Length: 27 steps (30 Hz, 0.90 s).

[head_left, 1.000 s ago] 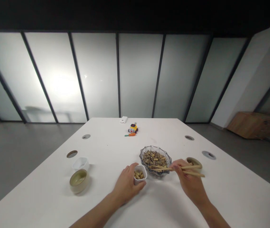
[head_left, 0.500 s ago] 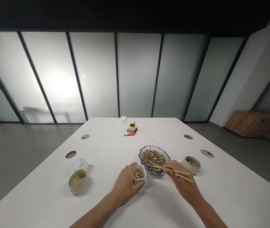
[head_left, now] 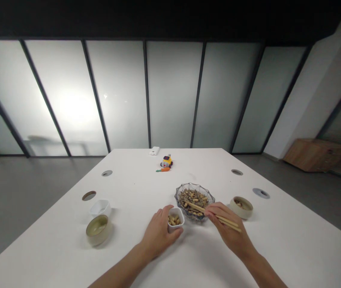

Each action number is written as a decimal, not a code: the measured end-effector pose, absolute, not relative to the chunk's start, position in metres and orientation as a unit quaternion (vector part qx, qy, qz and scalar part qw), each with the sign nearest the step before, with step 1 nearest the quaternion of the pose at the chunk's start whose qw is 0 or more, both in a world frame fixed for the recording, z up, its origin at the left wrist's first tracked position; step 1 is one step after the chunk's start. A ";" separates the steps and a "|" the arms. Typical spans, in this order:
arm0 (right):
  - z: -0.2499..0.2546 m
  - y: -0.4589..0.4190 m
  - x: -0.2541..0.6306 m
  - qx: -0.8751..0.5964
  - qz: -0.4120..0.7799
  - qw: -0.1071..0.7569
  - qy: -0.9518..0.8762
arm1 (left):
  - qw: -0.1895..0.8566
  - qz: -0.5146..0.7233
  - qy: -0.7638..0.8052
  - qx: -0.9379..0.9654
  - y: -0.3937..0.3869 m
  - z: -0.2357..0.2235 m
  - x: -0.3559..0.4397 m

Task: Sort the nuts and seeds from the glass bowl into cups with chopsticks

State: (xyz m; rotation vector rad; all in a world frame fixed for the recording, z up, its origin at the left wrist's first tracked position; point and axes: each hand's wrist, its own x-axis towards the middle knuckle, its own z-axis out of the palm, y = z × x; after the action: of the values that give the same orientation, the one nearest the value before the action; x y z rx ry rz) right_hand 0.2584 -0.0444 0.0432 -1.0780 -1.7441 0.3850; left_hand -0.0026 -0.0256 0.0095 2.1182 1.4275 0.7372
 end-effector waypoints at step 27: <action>0.052 -0.043 0.259 -0.500 0.150 0.535 -0.664 | 0.251 0.272 0.518 0.771 -0.025 0.009 -0.002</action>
State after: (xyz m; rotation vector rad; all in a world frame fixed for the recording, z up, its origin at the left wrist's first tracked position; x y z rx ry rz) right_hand 0.2588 -0.0432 0.0520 -1.1917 -1.5824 0.3581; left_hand -0.0025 -0.0250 0.0092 2.0984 1.4102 0.7408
